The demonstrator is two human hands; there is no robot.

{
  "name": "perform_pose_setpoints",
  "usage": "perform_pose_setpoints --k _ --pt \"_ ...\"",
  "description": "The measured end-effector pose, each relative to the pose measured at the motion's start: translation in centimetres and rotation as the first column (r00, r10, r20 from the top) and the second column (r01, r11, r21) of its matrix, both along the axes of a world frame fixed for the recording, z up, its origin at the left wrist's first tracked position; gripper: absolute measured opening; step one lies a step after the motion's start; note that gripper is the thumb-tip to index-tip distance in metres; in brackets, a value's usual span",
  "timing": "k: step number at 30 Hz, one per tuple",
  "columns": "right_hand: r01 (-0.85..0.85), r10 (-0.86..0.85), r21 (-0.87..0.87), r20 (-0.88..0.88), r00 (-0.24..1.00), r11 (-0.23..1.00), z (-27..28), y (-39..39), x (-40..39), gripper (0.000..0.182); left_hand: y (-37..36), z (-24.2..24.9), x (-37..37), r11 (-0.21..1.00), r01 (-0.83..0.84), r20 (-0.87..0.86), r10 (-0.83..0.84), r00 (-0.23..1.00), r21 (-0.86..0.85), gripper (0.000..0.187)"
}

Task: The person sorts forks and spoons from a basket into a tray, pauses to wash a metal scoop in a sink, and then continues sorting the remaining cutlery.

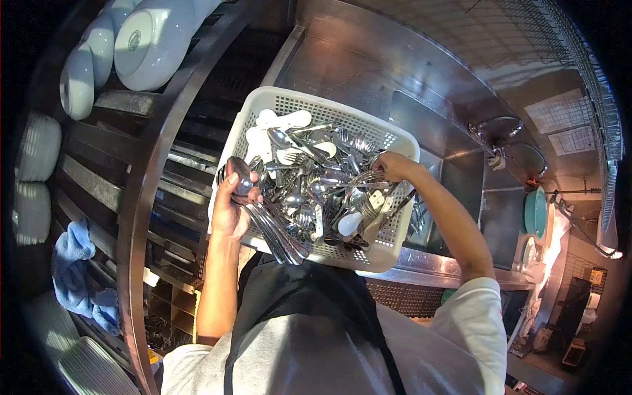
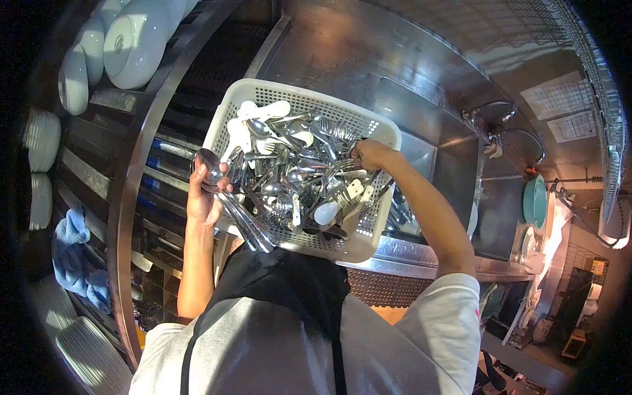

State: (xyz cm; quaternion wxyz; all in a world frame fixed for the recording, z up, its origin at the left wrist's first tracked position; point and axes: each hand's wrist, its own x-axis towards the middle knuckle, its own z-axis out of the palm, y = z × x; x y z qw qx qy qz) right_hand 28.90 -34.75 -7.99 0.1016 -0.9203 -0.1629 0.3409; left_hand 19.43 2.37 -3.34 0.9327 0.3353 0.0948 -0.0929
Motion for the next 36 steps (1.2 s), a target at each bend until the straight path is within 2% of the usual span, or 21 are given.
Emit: perform_pose_setpoints --k 3,6,9,10,11,13,15,17,18,21,23,25,26,27,28,29,31,32,34,35,36 --pt "-0.07 0.068 -0.047 -0.03 0.997 0.996 2.3 0.7 0.1 0.015 0.3 -0.7 0.2 0.999 0.029 0.023 -0.028 0.999 -0.043 0.027" --pt "-0.165 0.142 0.047 0.318 0.937 0.985 6.8 1.6 0.3 0.015 0.1 -0.9 0.6 0.999 0.028 0.022 -0.028 0.999 -0.026 0.029" --pt "-0.113 0.096 0.039 0.301 0.949 0.993 11.4 3.4 -0.1 0.01 -0.5 0.4 0.9 0.999 0.003 -0.02 -0.002 1.0 0.033 0.031" --pt "-0.152 0.092 0.122 0.396 0.913 0.981 11.2 3.0 -0.1 0.01 -0.6 0.5 1.0 1.0 0.003 -0.02 -0.002 1.0 0.021 0.031" --pt "-0.147 0.089 0.12 0.397 0.914 0.982 11.6 2.9 0.1 0.01 -0.8 0.5 1.1 1.0 0.002 -0.02 -0.001 1.0 0.008 0.03" --pt "-0.228 0.063 0.308 0.466 0.883 0.924 13.9 3.4 0.5 0.016 -1.0 0.5 1.4 1.0 0.014 -0.008 -0.014 1.0 -0.008 0.031" --pt "-0.257 0.071 0.277 0.538 0.84 0.926 16.7 4.6 -0.2 0.02 -1.0 0.7 1.8 1.0 0.022 0.007 -0.022 1.0 -0.019 0.032" --pt "-0.312 0.041 0.276 0.686 0.726 0.909 19.0 5.9 -0.8 0.019 -1.3 0.9 2.3 0.999 0.053 0.045 -0.053 0.998 0.014 0.036" --pt "-0.309 0.039 0.275 0.687 0.726 0.91 20.4 6.7 -1.0 0.019 -1.2 0.6 2.5 0.995 0.1 0.121 -0.097 0.988 -0.018 0.042" --pt "-0.346 0.01 0.318 0.724 0.69 0.883 21.7 9.5 -1.6 0.015 -2.2 1.7 2.8 0.988 0.149 0.1 -0.152 0.983 0.039 0.047" --pt "-0.381 -0.051 0.547 0.616 0.786 0.746 19.7 11.9 -1.6 0.011 -3.0 1.6 3.1 0.973 0.229 0.141 -0.229 0.963 0.018 0.049" --pt "-0.383 -0.092 0.673 0.557 0.826 0.633 16.6 14.3 -1.6 0.014 -4.1 2.5 2.9 0.973 0.224 0.088 -0.227 0.97 0.045 0.053" --pt "-0.228 -0.186 0.757 0.418 0.889 0.613 14.8 15.8 -2.0 0.019 -4.9 3.3 3.2 0.964 0.264 0.185 -0.26 0.948 0.003 0.058" --pt "-0.066 -0.273 0.814 0.269 0.924 0.577 13.3 16.7 -2.5 0.024 -4.9 1.9 3.1 0.969 0.246 0.174 -0.244 0.954 0.008 0.064" --pt "-0.153 -0.272 0.727 0.431 0.86 0.669 12.8 16.9 -2.7 0.035 -5.0 1.6 3.1 0.962 0.274 0.195 -0.266 0.944 -0.016 0.059" --pt "-0.156 -0.269 0.728 0.431 0.861 0.668 12.0 17.4 -2.9 0.035 -5.0 1.5 3.1 0.953 0.301 0.217 -0.285 0.934 -0.04 0.055" --pt "-0.058 -0.509 0.862 0.35 0.787 0.503 10.1 18.3 -3.5 0.042 -4.9 0.9 2.6 0.965 0.261 0.135 -0.259 0.956 -0.001 0.048" --pt "-0.128 -0.489 0.829 0.437 0.755 0.544 9.2 17.9 -2.9 0.034 -4.8 0.7 2.5 0.972 0.23 0.06 -0.233 0.971 0.045 0.042" --pt "0.062 -0.447 0.891 0.165 0.879 0.45 6.4 15.0 -1.3 0.021 -4.7 0.7 2.2 0.971 0.224 0.039 -0.227 0.973 0.08 0.036" --pt "0.327 -0.628 0.84 0.021 0.778 0.433 6.5 13.2 -0.5 0.018 -4.7 0.8 2.1 0.97 0.215 0.027 -0.219 0.975 0.112 0.031" --pt "0.386 -0.735 0.696 0.304 0.606 0.606 6.2 11.1 0.5 0.022 -4.5 0.7 2.0 0.977 0.198 0.03 -0.201 0.979 0.083 0.03"
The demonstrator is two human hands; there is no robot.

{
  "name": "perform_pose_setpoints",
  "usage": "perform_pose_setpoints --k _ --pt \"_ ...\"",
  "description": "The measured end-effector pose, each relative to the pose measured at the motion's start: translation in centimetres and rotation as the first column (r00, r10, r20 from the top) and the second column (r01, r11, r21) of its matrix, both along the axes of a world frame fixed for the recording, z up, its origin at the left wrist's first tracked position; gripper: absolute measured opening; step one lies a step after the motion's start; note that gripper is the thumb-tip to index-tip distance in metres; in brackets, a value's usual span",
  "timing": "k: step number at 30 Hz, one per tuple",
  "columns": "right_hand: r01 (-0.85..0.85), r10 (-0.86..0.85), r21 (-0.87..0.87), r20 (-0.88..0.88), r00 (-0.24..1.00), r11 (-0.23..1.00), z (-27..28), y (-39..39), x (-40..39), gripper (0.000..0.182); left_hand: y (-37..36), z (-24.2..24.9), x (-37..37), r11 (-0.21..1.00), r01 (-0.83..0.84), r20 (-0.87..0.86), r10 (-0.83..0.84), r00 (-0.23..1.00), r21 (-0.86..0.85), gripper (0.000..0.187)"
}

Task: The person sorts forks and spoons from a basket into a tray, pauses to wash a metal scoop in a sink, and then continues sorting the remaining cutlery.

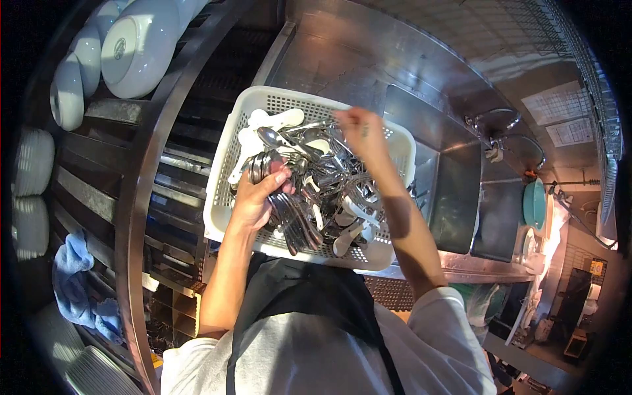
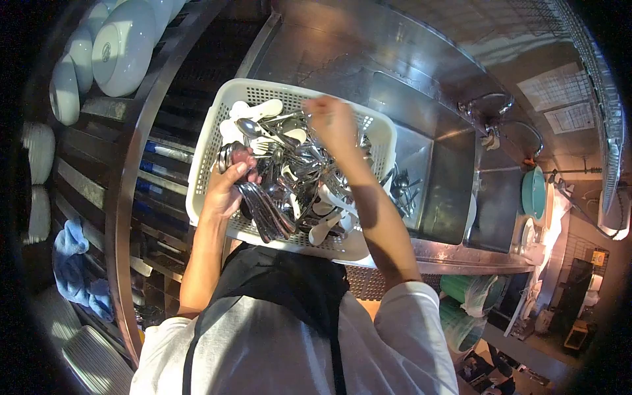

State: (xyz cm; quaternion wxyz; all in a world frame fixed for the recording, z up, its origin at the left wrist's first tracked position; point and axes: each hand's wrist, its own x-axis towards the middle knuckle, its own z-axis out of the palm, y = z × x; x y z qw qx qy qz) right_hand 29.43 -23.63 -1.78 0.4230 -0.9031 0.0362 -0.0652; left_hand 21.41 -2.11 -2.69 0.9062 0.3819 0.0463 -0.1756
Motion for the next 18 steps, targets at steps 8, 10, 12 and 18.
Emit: perform_pose_setpoints --k 8,10,12,18 --pt "0.266 -0.338 -0.306 -0.215 0.916 0.914 -10.9 -4.8 2.0 0.032 1.6 0.1 -0.8 0.996 -0.063 -0.042 0.06 0.997 -0.062 0.034" --pt "0.296 -0.387 -0.343 -0.237 0.891 0.892 -8.7 -3.0 1.3 0.032 1.9 0.0 -1.0 0.997 -0.062 -0.024 0.061 0.998 -0.049 0.035" --pt "0.24 -0.299 -0.253 -0.228 0.927 0.937 -7.6 -3.1 1.2 0.03 2.1 -0.1 -0.8 0.996 -0.054 0.028 0.056 0.998 -0.069 0.038" --pt "-0.072 -0.04 0.352 0.301 0.953 0.933 0.5 -2.3 0.3 0.006 2.8 0.4 -1.0 0.992 -0.12 -0.016 0.12 0.993 -0.037 0.036"
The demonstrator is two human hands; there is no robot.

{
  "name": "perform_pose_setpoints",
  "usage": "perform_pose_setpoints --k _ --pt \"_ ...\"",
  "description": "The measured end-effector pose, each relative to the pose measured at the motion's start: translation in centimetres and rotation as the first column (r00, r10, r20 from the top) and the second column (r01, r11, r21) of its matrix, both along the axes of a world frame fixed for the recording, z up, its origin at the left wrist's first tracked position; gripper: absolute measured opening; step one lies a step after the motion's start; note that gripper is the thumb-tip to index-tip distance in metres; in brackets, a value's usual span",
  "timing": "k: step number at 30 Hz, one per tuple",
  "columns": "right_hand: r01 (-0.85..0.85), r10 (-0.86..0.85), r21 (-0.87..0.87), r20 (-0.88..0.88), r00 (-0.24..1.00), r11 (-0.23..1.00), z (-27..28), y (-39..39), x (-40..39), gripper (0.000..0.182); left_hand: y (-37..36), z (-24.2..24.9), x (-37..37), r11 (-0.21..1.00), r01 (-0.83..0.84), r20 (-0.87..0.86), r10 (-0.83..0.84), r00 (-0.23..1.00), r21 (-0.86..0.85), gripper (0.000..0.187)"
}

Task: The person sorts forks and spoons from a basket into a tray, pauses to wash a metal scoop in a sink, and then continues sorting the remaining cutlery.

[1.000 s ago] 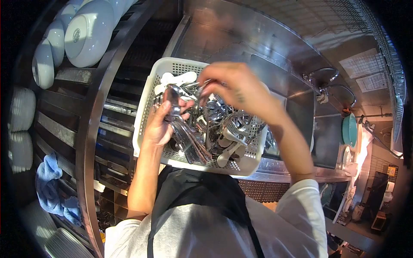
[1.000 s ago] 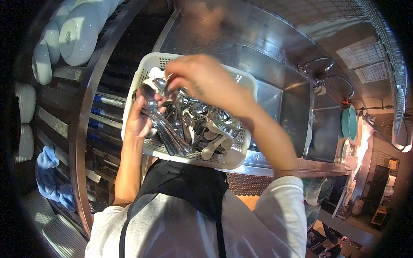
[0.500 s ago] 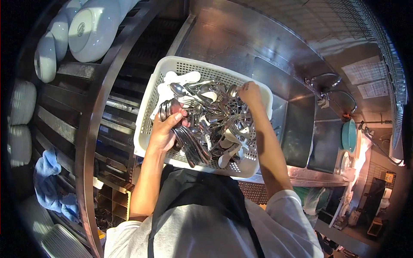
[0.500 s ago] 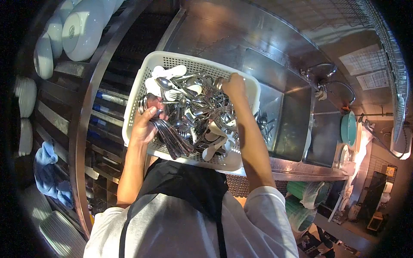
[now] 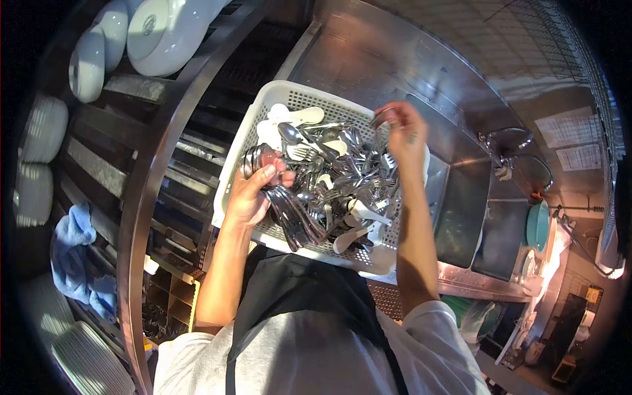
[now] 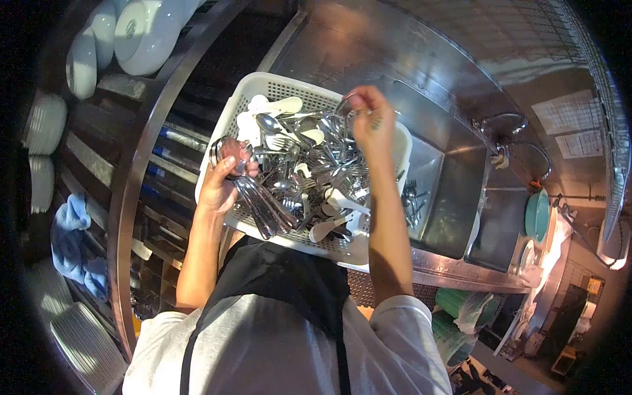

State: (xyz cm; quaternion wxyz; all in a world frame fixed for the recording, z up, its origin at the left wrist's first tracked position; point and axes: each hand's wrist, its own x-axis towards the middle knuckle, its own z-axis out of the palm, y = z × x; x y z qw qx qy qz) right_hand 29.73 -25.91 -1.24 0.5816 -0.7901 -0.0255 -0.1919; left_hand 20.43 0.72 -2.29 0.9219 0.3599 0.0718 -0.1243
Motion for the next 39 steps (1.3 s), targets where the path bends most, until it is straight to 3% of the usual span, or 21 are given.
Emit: perform_pose_setpoints --k 1,3,5,7,9,11,13,15,17,18,19,21,23,24,28,29,33,35,36,37,39 --pt "-0.009 0.018 -0.103 0.091 0.996 0.995 3.4 0.5 -0.8 0.005 -0.1 0.3 0.0 1.0 0.008 0.006 -0.008 1.0 0.016 0.034" --pt "-0.094 0.094 -0.012 0.177 0.98 0.996 8.1 2.1 -2.6 0.006 -1.2 1.3 0.1 1.0 -0.003 0.048 0.002 0.999 0.03 0.026" --pt "-0.252 0.254 -0.043 0.08 0.964 0.967 10.1 4.3 -4.9 0.011 -2.1 1.8 0.2 0.998 0.053 0.11 -0.057 0.992 0.034 0.022" --pt "-0.234 0.227 -0.182 -0.059 0.972 0.955 9.7 7.3 -7.5 0.016 -3.4 3.4 -0.6 0.995 0.031 0.168 -0.045 0.985 0.09 0.027" --pt "-0.25 0.308 -0.353 0.116 0.944 0.901 6.0 9.4 -8.7 0.023 -4.0 4.4 -1.6 0.996 0.044 0.164 -0.055 0.985 0.071 0.024" --pt "-0.354 0.363 -0.14 0.047 0.93 0.925 3.6 10.3 -10.3 0.035 -4.7 4.6 -3.5 0.996 -0.088 0.088 0.087 0.992 0.008 0.036" --pt "-0.405 0.414 -0.143 0.036 0.909 0.903 2.5 11.3 -11.5 0.047 -4.7 3.8 -5.3 0.99 -0.144 0.109 0.143 0.984 -0.002 0.045" --pt "-0.656 0.648 0.009 -0.164 0.743 0.755 1.8 11.4 -13.1 0.055 -3.8 4.1 -7.9 0.959 -0.266 0.058 0.261 0.964 0.097 0.043" --pt "-0.778 0.817 0.266 -0.29 0.498 0.569 2.8 11.9 -15.0 0.061 -3.3 4.1 -11.2 0.912 -0.409 0.004 0.409 0.912 0.038 0.038" --pt "-0.776 0.854 0.357 -0.194 0.483 0.52 3.5 12.9 -16.5 0.07 -3.2 3.9 -12.7 0.865 -0.501 0.011 0.501 0.865 0.017 0.034" --pt "-0.8 0.954 0.519 -0.139 0.268 0.3 1.3 11.7 -16.4 0.077 -2.6 3.6 -14.5 0.855 -0.518 0.012 0.518 0.855 0.013 0.03" --pt "-0.98 0.941 -0.165 -0.3 0.155 0.108 2.2 12.2 -18.7 0.068 -2.5 3.0 -17.2 0.688 -0.726 -0.052 0.725 0.687 0.011 0.028" --pt "-0.928 0.796 0.352 -0.593 -0.119 0.123 1.0 13.6 -20.8 0.043 -2.1 2.8 -19.8 0.689 -0.724 -0.07 0.725 0.686 0.032 0.027" --pt "-0.914 0.844 0.374 -0.531 -0.075 0.155 -0.1 14.1 -22.2 0.014 -1.9 2.5 -20.9 0.693 -0.72 -0.011 0.721 0.693 0.017 0.034" --pt "-0.936 0.749 0.351 -0.625 -0.22 0.018 -0.4 15.8 -24.6 0.01 0.7 1.0 -26.4 0.679 -0.691 0.153 0.677 0.72 0.248 0.061" --pt "-0.92 0.722 0.391 -0.632 -0.281 -0.015 -0.6 16.8 -25.3 0.01 1.4 0.6 -27.9 0.684 -0.692 0.136 0.681 0.719 0.232 0.057" --pt "-0.963 0.819 0.125 -0.507 -0.269 -0.24 -4.2 23.8 -29.3 0.031 5.9 -1.2 -34.0 0.461 -0.806 0.253 0.785 0.566 0.372 0.041" --pt "-0.958 0.941 -0.01 -0.191 -0.281 -0.288 -5.7 29.2 -32.2 0.042 9.1 -1.5 -36.8 0.198 -0.84 0.417 0.796 0.439 0.506 0.037" --pt "-0.944 0.896 0.034 -0.307 -0.321 -0.327 -4.8 31.5 -33.4 0.047 10.7 -1.0 -38.1 0.068 -0.822 0.471 0.792 0.389 0.565 0.035" --pt "-0.945 0.892 0.032 -0.319 -0.319 -0.326 -5.2 33.8 -34.5 0.052 12.6 -1.1 -39.4 -0.072 -0.784 0.531 0.774 0.346 0.616 0.032" --pt "-0.981 0.983 -0.067 -0.044 -0.177 -0.18 -6.1 37.5 -36.1 0.051 16.3 -1.3 -41.8 -0.247 -0.768 0.576 0.795 0.188 0.591 0.027"
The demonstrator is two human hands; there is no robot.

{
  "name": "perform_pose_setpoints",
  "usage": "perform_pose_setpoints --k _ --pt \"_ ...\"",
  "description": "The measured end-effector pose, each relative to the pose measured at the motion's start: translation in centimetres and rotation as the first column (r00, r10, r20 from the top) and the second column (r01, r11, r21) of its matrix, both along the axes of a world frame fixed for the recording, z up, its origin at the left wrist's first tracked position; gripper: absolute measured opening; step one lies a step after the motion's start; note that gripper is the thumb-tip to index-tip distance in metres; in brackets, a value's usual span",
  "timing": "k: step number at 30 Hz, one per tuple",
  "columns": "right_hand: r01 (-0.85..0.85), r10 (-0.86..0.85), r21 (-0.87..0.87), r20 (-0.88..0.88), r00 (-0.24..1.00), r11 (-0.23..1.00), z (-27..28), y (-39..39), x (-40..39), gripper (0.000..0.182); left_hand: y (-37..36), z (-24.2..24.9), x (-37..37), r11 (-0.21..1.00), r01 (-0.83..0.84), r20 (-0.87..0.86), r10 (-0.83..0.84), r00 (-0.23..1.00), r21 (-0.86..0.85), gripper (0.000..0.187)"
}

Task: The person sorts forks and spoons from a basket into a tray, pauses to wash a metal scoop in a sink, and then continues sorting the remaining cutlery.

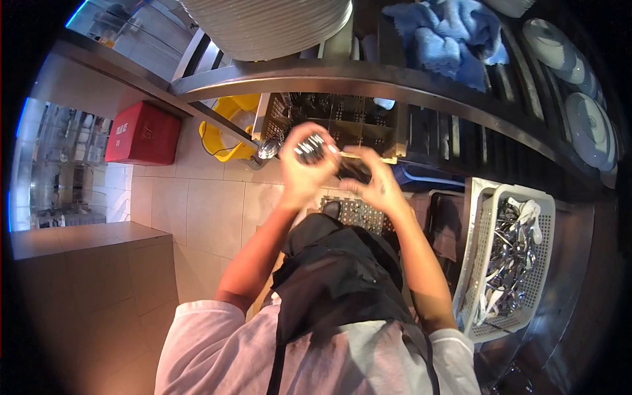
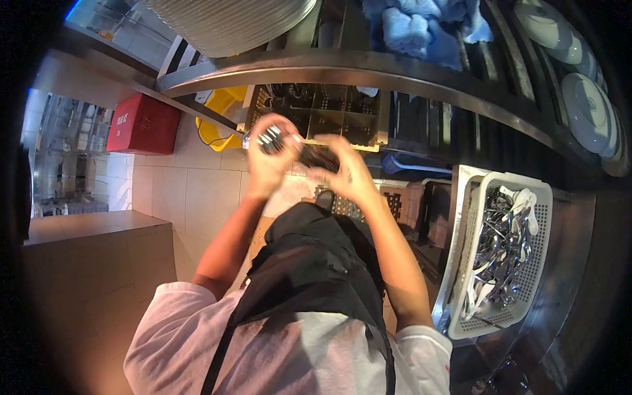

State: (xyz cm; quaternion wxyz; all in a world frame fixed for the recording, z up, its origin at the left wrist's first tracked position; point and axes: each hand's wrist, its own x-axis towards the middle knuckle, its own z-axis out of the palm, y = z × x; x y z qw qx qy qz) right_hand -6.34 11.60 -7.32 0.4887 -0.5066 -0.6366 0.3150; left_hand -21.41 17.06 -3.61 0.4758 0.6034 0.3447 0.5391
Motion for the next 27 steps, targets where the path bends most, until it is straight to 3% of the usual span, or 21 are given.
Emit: perform_pose_setpoints --k 2,4,6,8,9,14,16,17,18,19,20,21,23,25,27 --pt "0.153 -0.163 -0.082 -0.126 0.979 0.985 -2.8 2.4 -0.3 0.045 4.1 -0.8 -2.2 0.994 -0.09 0.186 0.101 0.977 -0.07 0.029" --pt "0.235 -0.26 -0.315 -0.039 0.965 0.92 -2.3 3.5 -0.7 0.038 8.5 -2.6 -4.5 0.979 -0.1 0.396 0.165 0.903 -0.179 0.029" --pt "0.281 -0.301 -0.284 -0.028 0.953 0.917 -3.5 4.9 -1.4 0.032 11.1 -3.8 -6.2 0.962 -0.218 0.218 0.251 0.943 -0.161 0.028" --pt "0.264 -0.295 -0.339 -0.04 0.955 0.903 -4.7 6.0 -2.1 0.028 12.6 -4.9 -6.3 0.957 -0.253 0.201 0.278 0.939 -0.143 0.029" --pt "0.302 -0.324 -0.271 -0.038 0.945 0.914 -5.5 6.6 -2.6 0.025 12.9 -5.1 -6.2 0.949 -0.293 0.19 0.31 0.931 -0.113 0.03" --pt "0.388 -0.396 -0.181 -0.011 0.918 0.904 -8.1 8.6 -3.4 0.026 15.3 -6.3 -4.4 0.93 -0.33 0.339 0.367 0.866 -0.164 0.035" --pt "0.386 -0.387 -0.076 0.002 0.922 0.919 -8.2 9.2 -3.7 0.028 16.8 -7.5 -4.3 0.911 -0.409 0.212 0.409 0.887 -0.046 0.031" --pt "0.314 -0.303 -0.238 0.082 0.95 0.919 -8.2 9.7 -3.5 0.039 17.3 -8.2 -4.2 0.874 -0.484 0.062 0.485 0.872 -0.038 0.025" --pt "0.314 -0.303 -0.243 0.085 0.949 0.918 -8.3 10.3 -3.6 0.039 17.9 -8.3 -4.4 0.874 -0.484 0.061 0.486 0.872 -0.044 0.025" --pt "0.324 -0.301 -0.179 0.146 0.942 0.929 -8.5 11.0 -3.9 0.047 18.5 -8.4 -4.7 0.825 -0.436 -0.382 0.556 0.738 0.359 0.025" --pt "0.329 -0.302 -0.113 0.206 0.931 0.938 -8.6 11.8 -4.0 0.055 19.0 -8.5 -4.7 0.741 -0.162 -0.655 0.657 0.374 0.651 0.026" --pt "0.265 -0.252 -0.249 0.084 0.964 0.932 -8.6 12.6 -4.0 0.074 19.4 -8.7 -4.5 0.742 -0.165 -0.655 0.657 0.374 0.65 0.026" --pt "0.297 -0.255 -0.317 0.169 0.952 0.9 -8.6 14.1 -4.0 0.076 19.7 -9.3 -3.9 0.828 -0.127 -0.6 0.492 0.631 0.545 0.028" --pt "0.328 -0.245 -0.376 0.252 0.936 0.866 -10.1 15.7 -3.6 0.078 20.7 -10.6 -3.3 0.779 -0.043 -0.596 0.513 0.618 0.626 0.026" --pt "0.408 -0.293 -0.188 0.444 0.847 0.894 -12.2 16.6 -3.7 0.09 21.2 -11.5 -3.3 0.72 0.044 -0.595 0.535 0.6 0.693 0.025"
